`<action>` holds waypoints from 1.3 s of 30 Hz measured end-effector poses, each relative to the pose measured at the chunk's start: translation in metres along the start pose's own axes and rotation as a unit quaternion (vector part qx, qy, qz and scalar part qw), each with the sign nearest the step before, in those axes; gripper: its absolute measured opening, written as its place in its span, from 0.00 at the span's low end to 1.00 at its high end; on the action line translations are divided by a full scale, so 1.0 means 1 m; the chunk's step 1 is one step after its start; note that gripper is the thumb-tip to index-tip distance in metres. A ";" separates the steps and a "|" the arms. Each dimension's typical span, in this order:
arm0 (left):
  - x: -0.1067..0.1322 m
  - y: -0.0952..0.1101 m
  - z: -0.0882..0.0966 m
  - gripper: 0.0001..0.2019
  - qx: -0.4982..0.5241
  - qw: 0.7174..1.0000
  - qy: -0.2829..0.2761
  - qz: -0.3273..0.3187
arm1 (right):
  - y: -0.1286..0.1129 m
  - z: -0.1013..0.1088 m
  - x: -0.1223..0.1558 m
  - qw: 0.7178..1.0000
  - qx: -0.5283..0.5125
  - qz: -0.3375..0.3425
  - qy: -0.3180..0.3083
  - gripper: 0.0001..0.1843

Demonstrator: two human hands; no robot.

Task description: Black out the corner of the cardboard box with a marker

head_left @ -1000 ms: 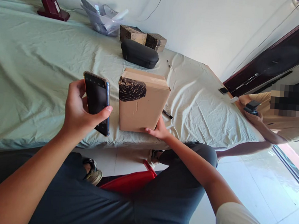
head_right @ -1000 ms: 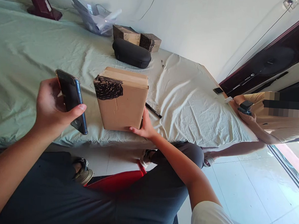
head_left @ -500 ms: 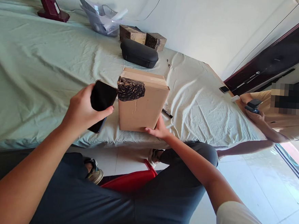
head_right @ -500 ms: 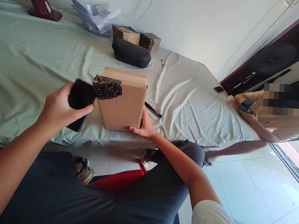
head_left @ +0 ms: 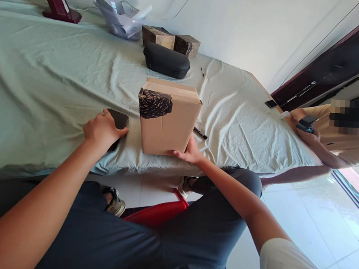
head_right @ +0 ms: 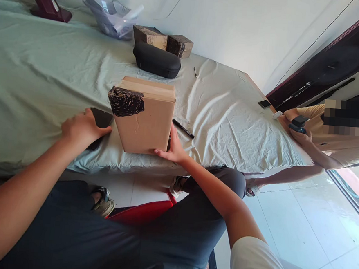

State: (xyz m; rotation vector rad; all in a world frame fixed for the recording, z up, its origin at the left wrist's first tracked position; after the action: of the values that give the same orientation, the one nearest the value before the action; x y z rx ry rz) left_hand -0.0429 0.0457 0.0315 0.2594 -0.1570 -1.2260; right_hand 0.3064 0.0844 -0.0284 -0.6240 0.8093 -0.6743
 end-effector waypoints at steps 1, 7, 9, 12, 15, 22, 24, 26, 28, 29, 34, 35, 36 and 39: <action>-0.002 0.000 -0.001 0.54 -0.006 1.000 0.001 0.012 | 0.000 0.000 0.000 1.000 0.000 0.000 0.000 0.78; -0.005 0.006 -0.005 0.43 -0.027 0.999 -0.015 0.026 | -0.002 0.000 0.000 1.000 -0.003 0.013 -0.004 0.77; -0.006 0.007 -0.006 0.42 -0.025 0.999 -0.013 0.018 | -0.002 0.000 -0.001 1.000 0.000 0.009 -0.008 0.78; -0.010 0.005 -0.008 0.41 -0.016 1.000 -0.012 0.024 | -0.003 0.000 -0.001 1.000 0.004 0.005 -0.010 0.79; -0.015 0.002 -0.008 0.37 -0.011 0.999 -0.010 0.031 | -0.003 0.000 -0.002 1.000 0.005 0.006 -0.009 0.78; -0.019 -0.002 -0.009 0.39 -0.002 1.000 -0.008 0.004 | -0.005 -0.001 -0.002 1.000 0.001 0.011 -0.005 0.78; -0.018 -0.001 -0.010 0.41 0.006 0.999 0.013 -0.030 | -0.006 -0.001 -0.002 1.000 0.005 0.007 -0.010 0.78; -0.017 0.001 -0.014 0.42 0.015 0.997 0.026 -0.068 | -0.006 -0.001 -0.002 1.000 0.008 0.005 -0.012 0.78; -0.018 0.001 -0.019 0.43 0.020 0.996 0.012 -0.081 | -0.005 -0.001 -0.002 1.000 0.009 0.009 -0.010 0.77; -0.019 0.001 -0.023 0.44 0.019 0.997 -0.002 -0.077 | -0.004 -0.001 -0.002 1.000 0.009 0.013 -0.008 0.77; -0.018 -0.003 -0.033 0.48 -0.004 0.997 -0.060 -0.058 | 0.001 -0.004 -0.001 1.000 0.003 0.010 -0.002 0.78; -0.015 -0.002 -0.033 0.48 -0.008 0.996 -0.064 -0.062 | 0.002 -0.004 0.000 1.000 -0.001 0.003 -0.002 0.79; -0.011 0.000 -0.032 0.47 -0.011 0.995 -0.068 -0.070 | 0.002 -0.005 0.000 1.000 -0.007 -0.004 -0.001 0.79; 0.007 0.008 -0.025 0.45 -0.020 0.992 -0.040 -0.115 | 0.001 -0.004 0.000 1.000 -0.024 -0.018 0.002 0.79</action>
State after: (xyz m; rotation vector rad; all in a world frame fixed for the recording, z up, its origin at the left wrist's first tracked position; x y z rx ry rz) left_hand -0.0273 0.0445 0.0095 0.1968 -0.1746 -1.4687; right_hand 0.3036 0.0835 -0.0311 -0.6824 0.8224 -0.6905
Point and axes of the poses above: each hand's wrist, its own x-axis away from the middle knuckle, its own z-axis out of the back of the hand, y = z × x, the point moved 3 cm from there along -x, towards the middle knuckle, and after that the axes turned 4 degrees about y, right-handed, at the moved point
